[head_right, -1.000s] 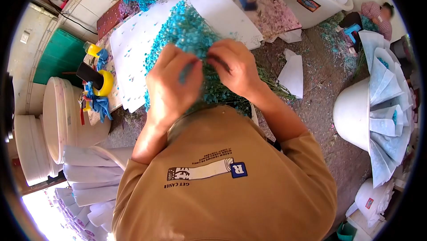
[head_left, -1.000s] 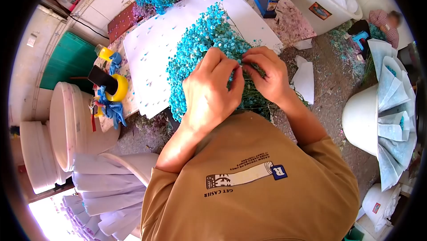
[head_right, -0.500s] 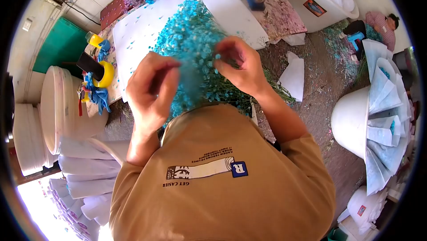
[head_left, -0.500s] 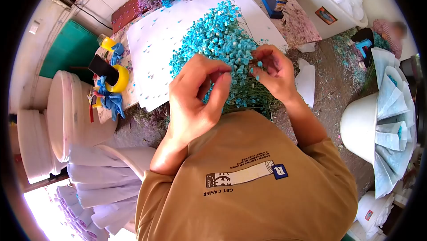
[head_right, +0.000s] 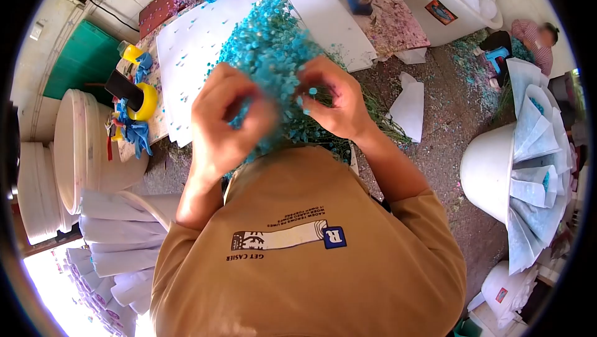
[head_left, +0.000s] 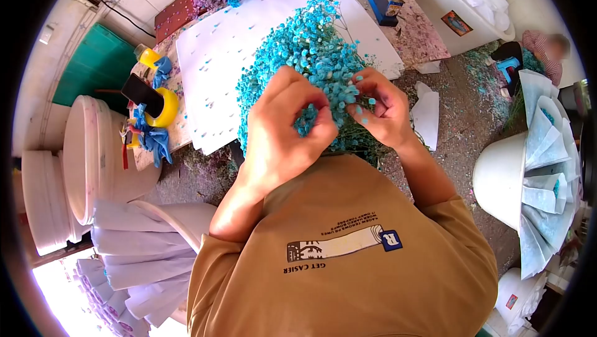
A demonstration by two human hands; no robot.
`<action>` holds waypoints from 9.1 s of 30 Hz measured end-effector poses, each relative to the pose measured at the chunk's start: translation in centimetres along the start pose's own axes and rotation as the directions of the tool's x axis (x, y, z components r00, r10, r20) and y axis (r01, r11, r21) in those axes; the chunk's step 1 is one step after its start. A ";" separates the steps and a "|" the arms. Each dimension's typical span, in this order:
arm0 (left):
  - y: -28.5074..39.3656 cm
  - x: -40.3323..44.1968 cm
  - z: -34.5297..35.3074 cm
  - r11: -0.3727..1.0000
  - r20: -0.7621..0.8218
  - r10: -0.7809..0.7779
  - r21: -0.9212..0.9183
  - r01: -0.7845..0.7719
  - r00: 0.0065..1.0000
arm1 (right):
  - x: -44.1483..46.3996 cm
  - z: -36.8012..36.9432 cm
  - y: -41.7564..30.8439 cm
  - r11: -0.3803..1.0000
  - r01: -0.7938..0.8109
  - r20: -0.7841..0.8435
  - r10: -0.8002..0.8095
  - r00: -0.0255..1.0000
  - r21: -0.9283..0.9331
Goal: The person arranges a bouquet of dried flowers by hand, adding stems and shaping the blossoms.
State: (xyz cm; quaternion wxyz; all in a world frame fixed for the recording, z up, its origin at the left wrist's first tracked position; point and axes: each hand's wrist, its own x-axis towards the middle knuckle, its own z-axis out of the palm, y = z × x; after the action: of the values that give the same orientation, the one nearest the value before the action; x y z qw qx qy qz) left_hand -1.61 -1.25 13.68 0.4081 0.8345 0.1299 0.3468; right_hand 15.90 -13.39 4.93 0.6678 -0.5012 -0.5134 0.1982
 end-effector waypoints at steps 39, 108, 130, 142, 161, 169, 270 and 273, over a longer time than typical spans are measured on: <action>-0.8 -1.4 2.8 0.996 -0.030 0.089 0.032 -0.088 0.996 | 0.1 -0.7 -0.1 0.923 -0.157 -0.240 0.251 0.938 0.352; 0.8 -1.8 2.6 0.962 0.118 0.131 -0.254 -0.098 0.984 | -0.5 -1.2 0.5 0.934 -0.140 -0.086 0.177 0.980 0.329; -0.8 -0.2 1.8 0.938 0.126 -0.213 -0.251 0.239 0.969 | -0.6 -1.3 0.8 0.920 -0.262 -0.120 0.307 0.944 0.290; -2.1 -1.0 1.5 0.717 0.176 -0.274 -0.617 0.323 0.946 | -0.9 -1.6 1.8 0.899 -0.274 -0.075 0.316 0.946 0.341; -0.5 -0.6 2.3 0.990 0.085 -0.068 -0.115 0.077 0.994 | -0.8 -1.0 1.0 0.917 -0.310 -0.128 0.349 0.928 0.252; -1.3 -0.6 2.9 0.999 0.015 0.012 -0.037 -0.011 1.000 | -1.0 -1.4 1.4 0.944 -0.269 -0.103 0.292 0.951 0.193; -2.1 -1.3 -1.0 0.965 -0.012 -0.229 -0.138 0.225 0.973 | -0.5 -0.3 0.1 0.975 -0.163 -0.024 0.169 0.985 0.152; -1.8 -1.4 -1.5 0.921 0.096 -0.263 -0.271 0.279 0.960 | -0.5 -0.1 0.4 0.976 -0.118 -0.013 0.122 0.992 0.181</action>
State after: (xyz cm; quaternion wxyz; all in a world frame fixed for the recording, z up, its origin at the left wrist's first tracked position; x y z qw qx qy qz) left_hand -3.55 0.11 12.29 0.5701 0.7515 0.1817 0.2778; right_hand 15.84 -13.69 4.36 0.7033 -0.4715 -0.4540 0.2775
